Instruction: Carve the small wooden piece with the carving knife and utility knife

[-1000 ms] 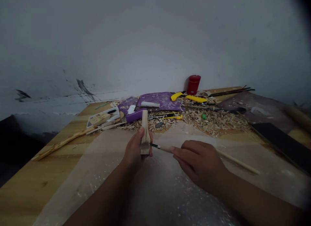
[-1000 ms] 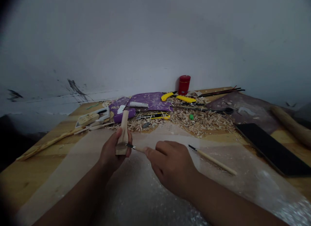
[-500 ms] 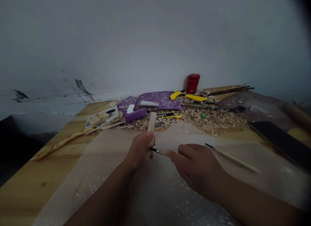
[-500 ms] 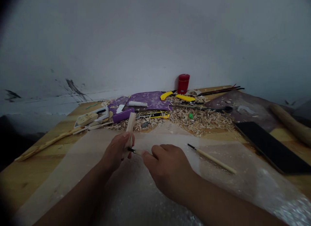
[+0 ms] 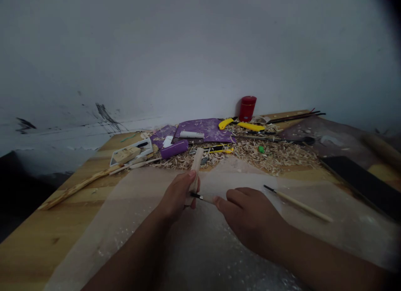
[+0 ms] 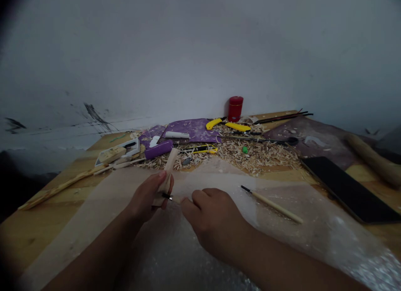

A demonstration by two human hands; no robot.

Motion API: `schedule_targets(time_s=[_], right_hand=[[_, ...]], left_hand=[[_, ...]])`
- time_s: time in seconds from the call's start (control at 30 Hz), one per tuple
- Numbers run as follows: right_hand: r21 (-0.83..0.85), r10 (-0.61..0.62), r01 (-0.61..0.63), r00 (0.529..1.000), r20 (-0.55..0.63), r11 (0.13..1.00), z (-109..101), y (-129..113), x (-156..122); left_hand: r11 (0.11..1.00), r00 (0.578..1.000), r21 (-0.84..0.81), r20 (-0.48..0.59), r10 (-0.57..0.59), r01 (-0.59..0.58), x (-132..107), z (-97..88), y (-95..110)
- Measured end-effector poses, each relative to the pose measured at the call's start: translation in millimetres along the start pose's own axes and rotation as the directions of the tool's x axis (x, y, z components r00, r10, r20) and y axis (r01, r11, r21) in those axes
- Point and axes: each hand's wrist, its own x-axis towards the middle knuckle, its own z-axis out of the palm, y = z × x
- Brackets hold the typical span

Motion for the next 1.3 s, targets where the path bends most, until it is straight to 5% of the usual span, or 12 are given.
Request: schedule_targets(time_s=[0.33,0.7,0.9,1.03,1.1,1.17,1.23,1.3], right_hand=[[0.072,0.003,-0.001,1.0,-0.026,0.997,-2,6,3],[0.152,0.031,-0.024,0.999,-0.039,0.988,-4,3,4],[0.346,0.085,-0.085,0.996,0.016,0.934,-2,6,2],[0.337,0.092,-0.076,0.995,-0.034,0.938,-2,13,1],[0.309,0.12,-0.095,0.991,-0.062,0.946,-2,19,1],[0.241,0.162,-0.148,0.986,-0.041,0.959,-2,27,1],[0.124,0.212,-0.215,0.977,0.04,0.969,-1,34,2],[0.026,0.265,-0.269,0.958,0.111,0.963,1,40,3]], left_hand=[[0.994,1.0,-0.112,0.0,-0.014,0.014,2,1.6,-1],[0.942,0.987,-0.328,0.159,-0.023,0.075,-1,4.4,5],[0.942,0.972,-0.324,0.233,-0.008,0.086,-2,3.5,4],[0.995,0.998,-0.082,0.006,0.058,-0.057,0,1.4,2],[0.971,0.967,0.196,-0.185,0.177,-0.14,1,-3.0,2],[0.838,0.89,0.522,-0.293,0.35,-0.158,4,-9.3,5],[0.631,0.834,0.771,-0.29,0.47,-0.088,7,-15.6,6],[0.464,0.827,0.885,-0.23,0.514,-0.043,11,-20.1,7]])
